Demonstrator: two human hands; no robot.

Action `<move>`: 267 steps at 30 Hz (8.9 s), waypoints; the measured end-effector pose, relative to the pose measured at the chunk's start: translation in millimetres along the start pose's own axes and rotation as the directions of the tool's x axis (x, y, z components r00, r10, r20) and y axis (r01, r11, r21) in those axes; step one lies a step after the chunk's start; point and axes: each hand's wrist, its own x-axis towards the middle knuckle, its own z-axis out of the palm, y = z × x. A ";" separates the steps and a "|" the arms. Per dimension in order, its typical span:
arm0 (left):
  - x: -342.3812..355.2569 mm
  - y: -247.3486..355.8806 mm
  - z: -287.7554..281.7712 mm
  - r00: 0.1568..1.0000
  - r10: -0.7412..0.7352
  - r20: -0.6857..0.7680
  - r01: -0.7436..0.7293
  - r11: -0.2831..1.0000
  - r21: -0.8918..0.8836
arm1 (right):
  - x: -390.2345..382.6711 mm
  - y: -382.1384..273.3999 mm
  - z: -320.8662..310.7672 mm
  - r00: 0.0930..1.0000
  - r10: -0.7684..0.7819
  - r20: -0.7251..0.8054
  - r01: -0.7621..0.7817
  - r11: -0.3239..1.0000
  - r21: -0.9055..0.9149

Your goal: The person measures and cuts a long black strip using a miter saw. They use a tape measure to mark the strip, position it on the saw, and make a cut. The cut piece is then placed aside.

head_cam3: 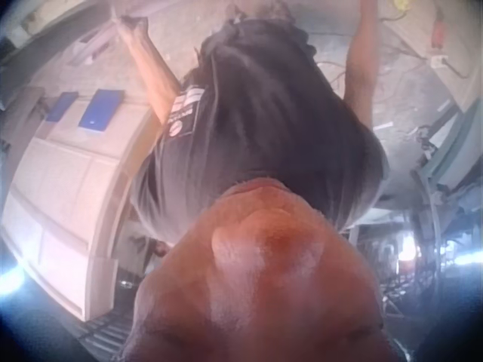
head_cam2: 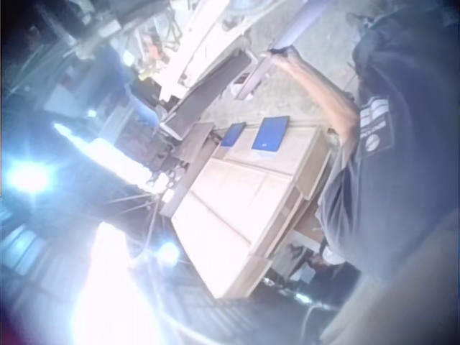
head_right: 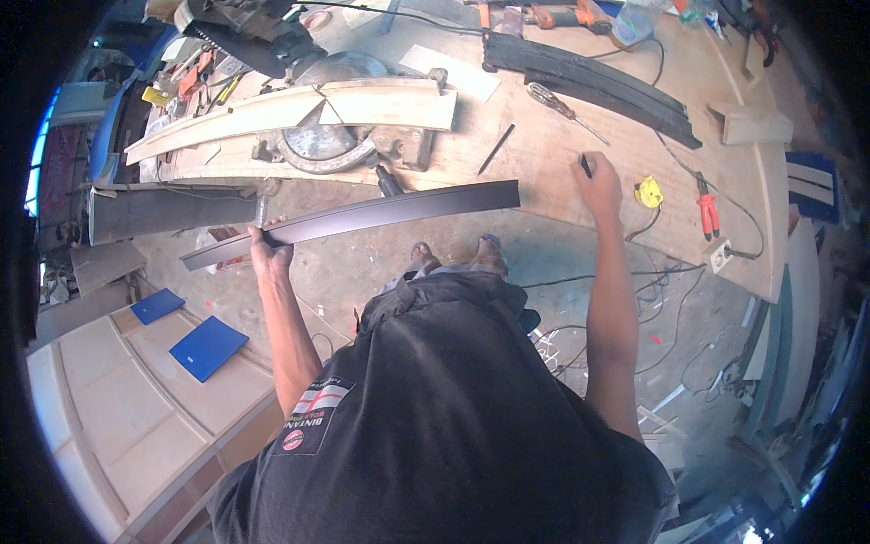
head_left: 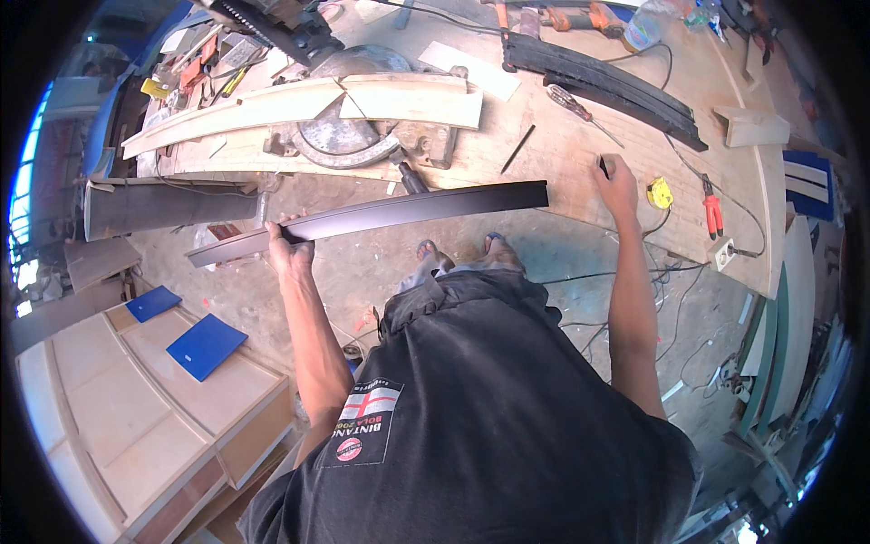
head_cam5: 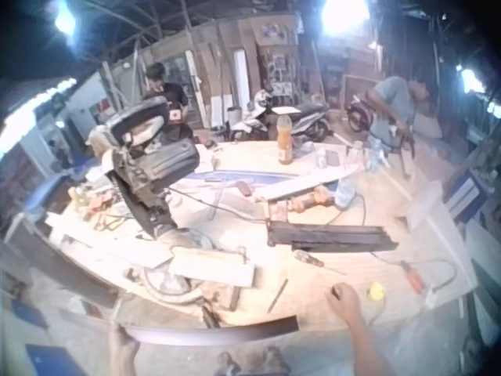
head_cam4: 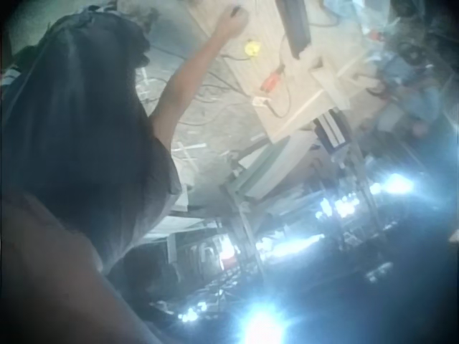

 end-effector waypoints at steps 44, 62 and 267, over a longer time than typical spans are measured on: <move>-137.6 -95.3 24.4 0.998 0.020 0.053 -0.028 0.988 0.155 | -168.6 -314.7 90.9 0.616 -0.452 0.646 0.192 0.881 0.433; -37.0 102.1 110.0 0.814 0.283 0.506 -0.452 0.857 0.247 | -203.5 -232.5 77.1 0.855 -0.410 0.319 0.333 0.904 0.268; 395.6 474.1 -304.5 0.850 -0.003 -0.527 0.390 0.677 0.624 | 201.1 -1036.0 652.7 0.717 -0.616 0.325 0.634 0.771 0.063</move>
